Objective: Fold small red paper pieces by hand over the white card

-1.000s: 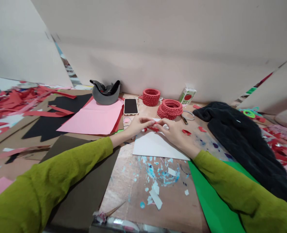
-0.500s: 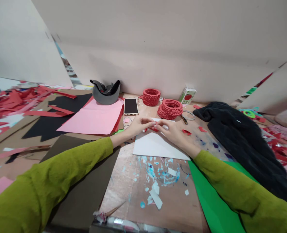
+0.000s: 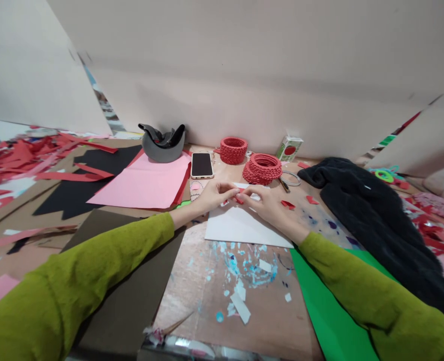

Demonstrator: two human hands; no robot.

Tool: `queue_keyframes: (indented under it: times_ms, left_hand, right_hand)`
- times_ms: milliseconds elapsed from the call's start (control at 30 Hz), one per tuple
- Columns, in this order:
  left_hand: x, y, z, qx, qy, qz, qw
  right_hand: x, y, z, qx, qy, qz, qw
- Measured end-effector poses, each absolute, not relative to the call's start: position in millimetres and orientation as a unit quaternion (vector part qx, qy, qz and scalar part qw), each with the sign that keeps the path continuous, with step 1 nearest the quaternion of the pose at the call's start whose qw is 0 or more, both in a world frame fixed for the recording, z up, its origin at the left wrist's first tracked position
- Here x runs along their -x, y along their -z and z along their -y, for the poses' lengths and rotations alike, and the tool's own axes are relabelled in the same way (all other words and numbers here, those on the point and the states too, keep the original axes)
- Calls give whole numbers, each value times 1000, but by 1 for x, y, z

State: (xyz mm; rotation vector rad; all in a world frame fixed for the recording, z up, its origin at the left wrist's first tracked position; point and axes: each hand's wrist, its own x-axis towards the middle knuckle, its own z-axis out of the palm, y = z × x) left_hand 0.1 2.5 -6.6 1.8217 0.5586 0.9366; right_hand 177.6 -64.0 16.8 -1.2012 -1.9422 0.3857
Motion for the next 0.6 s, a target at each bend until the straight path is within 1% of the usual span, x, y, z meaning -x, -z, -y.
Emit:
queue_keyframes:
  times_ms: [100,200,300,367,600]
  left_hand:
    - [-1,5,-1,-702,-466,-267,467]
    - [-1,6,-4,-660,-522,-303,447]
    - [0,8,-8,-666,-528,-325,416]
    - [1,10,-10,-672,-526,-339,396]
    - [1,12,-11,-672,-540,-358,359]
  right_hand:
    - [-180,-15,61,503,-147,729,439]
    - [-183,-9,56,538,-118,718,426]
    - [-186,-2,50,563,-75,735,371]
    - [-187,2,48,567,-69,742,351]
    - [-189,4,48,545,-90,743,378]
